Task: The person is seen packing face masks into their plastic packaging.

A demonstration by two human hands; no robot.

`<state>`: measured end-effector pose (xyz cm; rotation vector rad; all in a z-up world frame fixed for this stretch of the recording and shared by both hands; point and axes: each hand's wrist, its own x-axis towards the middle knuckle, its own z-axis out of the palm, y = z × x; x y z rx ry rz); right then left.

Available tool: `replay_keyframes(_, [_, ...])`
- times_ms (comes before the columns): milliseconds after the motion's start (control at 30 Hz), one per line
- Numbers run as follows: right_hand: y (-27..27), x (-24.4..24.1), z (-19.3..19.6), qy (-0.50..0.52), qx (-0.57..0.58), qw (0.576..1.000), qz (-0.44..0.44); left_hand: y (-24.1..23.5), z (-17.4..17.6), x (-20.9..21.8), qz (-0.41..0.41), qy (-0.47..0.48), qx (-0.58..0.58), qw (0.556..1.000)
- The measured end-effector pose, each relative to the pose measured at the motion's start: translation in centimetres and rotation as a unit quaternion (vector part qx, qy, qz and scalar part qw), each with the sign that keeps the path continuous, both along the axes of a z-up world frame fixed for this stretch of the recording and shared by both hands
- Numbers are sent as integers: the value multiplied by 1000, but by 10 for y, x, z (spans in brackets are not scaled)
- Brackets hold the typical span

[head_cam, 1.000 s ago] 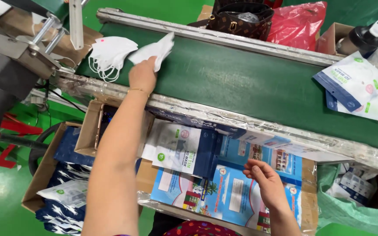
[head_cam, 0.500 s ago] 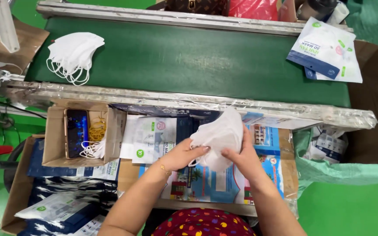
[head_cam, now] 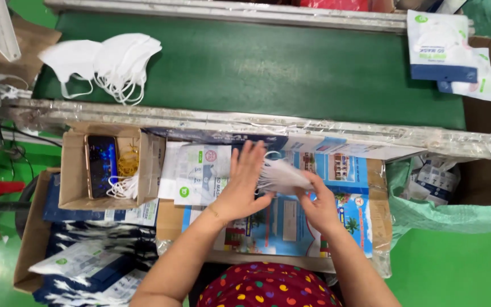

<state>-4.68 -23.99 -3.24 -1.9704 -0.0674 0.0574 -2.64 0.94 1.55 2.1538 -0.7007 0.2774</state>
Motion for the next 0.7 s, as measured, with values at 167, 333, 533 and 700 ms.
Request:
replay_keyframes(167, [17,0,-16,-10,71,995,75,-19,-15,0,-54,93,180,978])
replay_keyframes(333, [22,-5,-30,11,87,990,111,-32,-31,-9,-25,90,149,984])
replay_keyframes(533, [2,2,-52,-62,38,995,75,-22,-32,-12,-1,89,121,989])
replay_keyframes(700, [13,5,-3,-64,-17,992,104,-21,-2,-14,2,75,182,980])
